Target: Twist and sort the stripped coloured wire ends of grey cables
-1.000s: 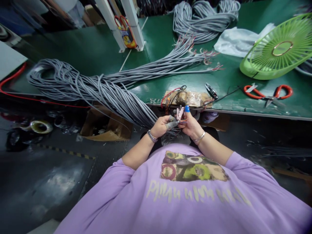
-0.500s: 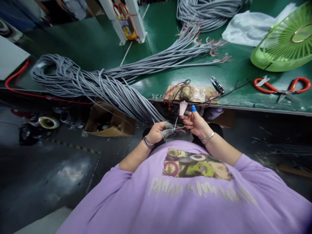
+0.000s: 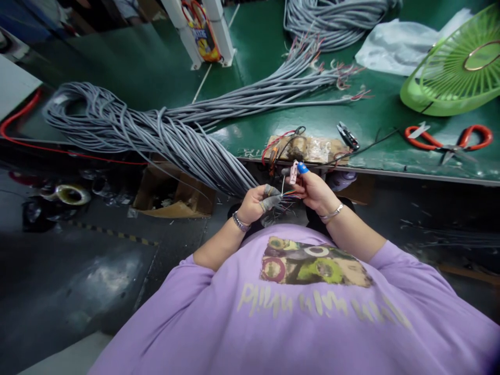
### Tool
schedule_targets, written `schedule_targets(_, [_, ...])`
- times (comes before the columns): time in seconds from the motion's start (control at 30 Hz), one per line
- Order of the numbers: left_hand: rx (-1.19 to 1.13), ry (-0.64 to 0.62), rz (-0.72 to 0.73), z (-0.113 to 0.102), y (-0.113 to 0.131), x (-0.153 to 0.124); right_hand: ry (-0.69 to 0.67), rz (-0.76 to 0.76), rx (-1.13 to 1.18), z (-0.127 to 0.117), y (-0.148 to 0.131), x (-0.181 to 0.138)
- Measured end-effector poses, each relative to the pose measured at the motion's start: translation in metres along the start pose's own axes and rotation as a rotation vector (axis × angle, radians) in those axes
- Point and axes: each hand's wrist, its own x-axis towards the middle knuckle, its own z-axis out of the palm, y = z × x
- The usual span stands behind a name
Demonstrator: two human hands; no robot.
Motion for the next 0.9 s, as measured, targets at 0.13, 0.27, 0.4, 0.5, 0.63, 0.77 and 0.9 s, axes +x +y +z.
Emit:
schedule_targets(0.13, [-0.011, -0.006, 0.009, 0.004, 0.004, 0.007, 0.080, -0.045, -0.018, 0.005, -0.001, 0.002])
schedule_targets(0.27, [-0.007, -0.032, 0.000, 0.009, 0.005, 0.014, 0.088, -0.030, 0.011, 0.007, -0.003, 0.002])
schedule_targets(0.4, [-0.020, -0.053, -0.014, 0.012, 0.002, 0.018, 0.039, -0.013, 0.064, 0.007, -0.003, 0.004])
schedule_targets(0.5, [-0.041, -0.067, -0.037, 0.014, -0.001, 0.021, 0.029, -0.020, 0.076, 0.007, -0.002, 0.006])
schedule_targets(0.63, [-0.037, -0.072, -0.039, 0.016, -0.002, 0.020, 0.076, -0.027, 0.104, 0.010, 0.000, 0.005])
schedule_targets(0.77, [-0.013, -0.066, -0.033, 0.012, -0.001, 0.013, 0.058, 0.006, 0.112, 0.007, 0.002, 0.000])
schedule_targets(0.9, [0.036, -0.136, -0.047, -0.001, -0.011, 0.003, 0.070, 0.002, 0.036, -0.011, 0.005, -0.011])
